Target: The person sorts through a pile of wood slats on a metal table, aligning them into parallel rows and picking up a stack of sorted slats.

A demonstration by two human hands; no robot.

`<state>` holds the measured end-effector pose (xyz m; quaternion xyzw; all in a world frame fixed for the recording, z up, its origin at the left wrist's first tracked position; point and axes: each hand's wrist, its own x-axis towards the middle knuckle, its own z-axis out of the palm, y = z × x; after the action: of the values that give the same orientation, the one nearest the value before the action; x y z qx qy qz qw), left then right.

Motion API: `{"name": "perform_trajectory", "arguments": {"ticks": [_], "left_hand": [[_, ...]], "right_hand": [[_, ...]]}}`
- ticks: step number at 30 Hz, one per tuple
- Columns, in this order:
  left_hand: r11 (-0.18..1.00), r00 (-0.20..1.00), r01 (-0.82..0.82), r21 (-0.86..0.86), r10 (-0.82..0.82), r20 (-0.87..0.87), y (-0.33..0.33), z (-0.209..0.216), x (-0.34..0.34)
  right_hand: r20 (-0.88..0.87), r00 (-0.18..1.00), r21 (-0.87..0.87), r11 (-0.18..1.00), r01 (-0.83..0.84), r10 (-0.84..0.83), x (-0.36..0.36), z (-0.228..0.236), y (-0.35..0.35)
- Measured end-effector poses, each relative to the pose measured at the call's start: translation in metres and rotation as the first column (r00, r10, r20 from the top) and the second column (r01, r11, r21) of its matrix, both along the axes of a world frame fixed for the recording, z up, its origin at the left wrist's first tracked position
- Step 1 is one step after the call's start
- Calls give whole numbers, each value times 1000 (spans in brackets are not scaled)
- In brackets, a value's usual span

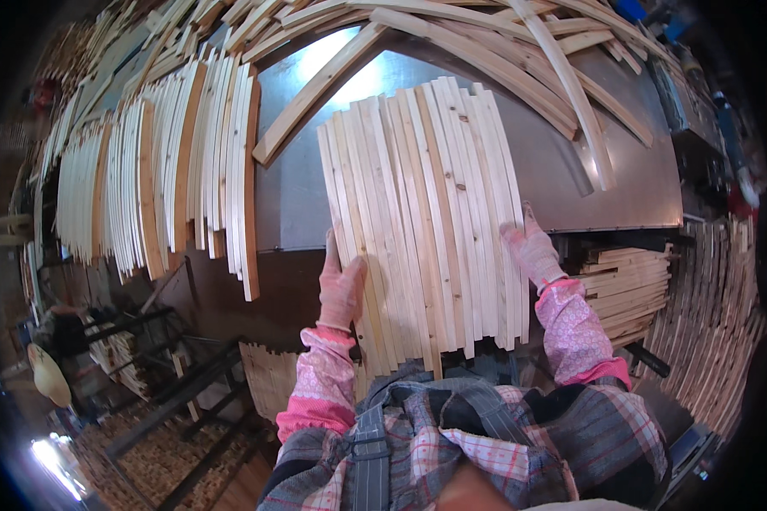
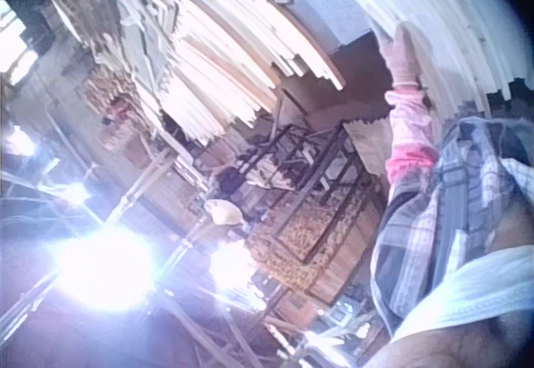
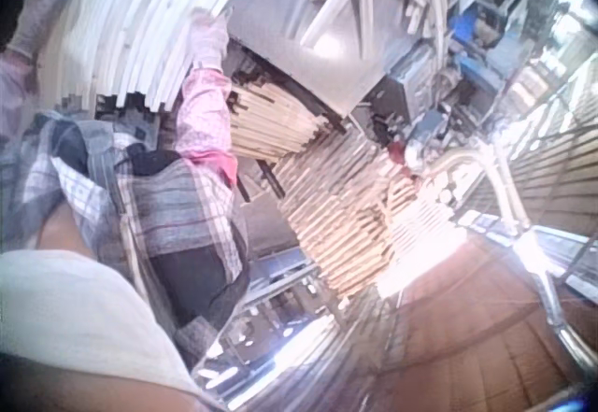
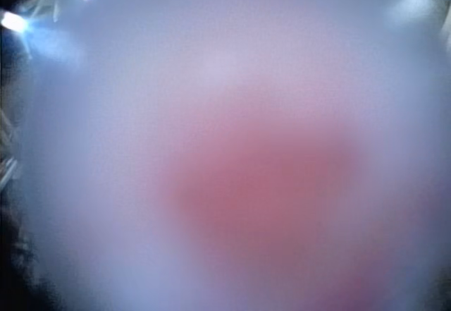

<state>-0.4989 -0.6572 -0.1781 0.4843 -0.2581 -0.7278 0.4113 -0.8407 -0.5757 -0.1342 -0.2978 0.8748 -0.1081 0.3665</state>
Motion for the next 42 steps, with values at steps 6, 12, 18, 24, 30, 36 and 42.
{"name": "perform_trajectory", "arguments": {"ticks": [6, 12, 18, 24, 30, 36, 42], "left_hand": [[996, 987, 43, 81, -30, -158, 8, 2, 14], [981, 996, 70, -184, -57, 73, 33, 3, 39], [859, 968, -209, -467, 248, 24, 66, 65, 95], [621, 778, -575, -532, 616, -121, 114, 124, 124], [317, 425, -779, -540, 901, -85, 167, 123, 103], [40, 125, -919, -392, 973, -192, 181, 101, 104], [-149, -82, -950, -275, 967, -240, 182, 75, 93]], "right_hand": [[339, 929, -306, 916, 259, -149, 20, -14, 5], [348, 937, -486, 862, 142, 42, 17, -37, 21], [191, 893, -626, 751, -208, 407, 50, 33, -52], [267, 578, -786, 521, -332, 771, 147, 103, -173], [255, 222, -748, 337, -571, 941, 226, 106, -247], [228, -37, -641, 121, -758, 973, 357, 114, -278], [252, -176, -592, 7, -806, 952, 416, 99, -263]]}}
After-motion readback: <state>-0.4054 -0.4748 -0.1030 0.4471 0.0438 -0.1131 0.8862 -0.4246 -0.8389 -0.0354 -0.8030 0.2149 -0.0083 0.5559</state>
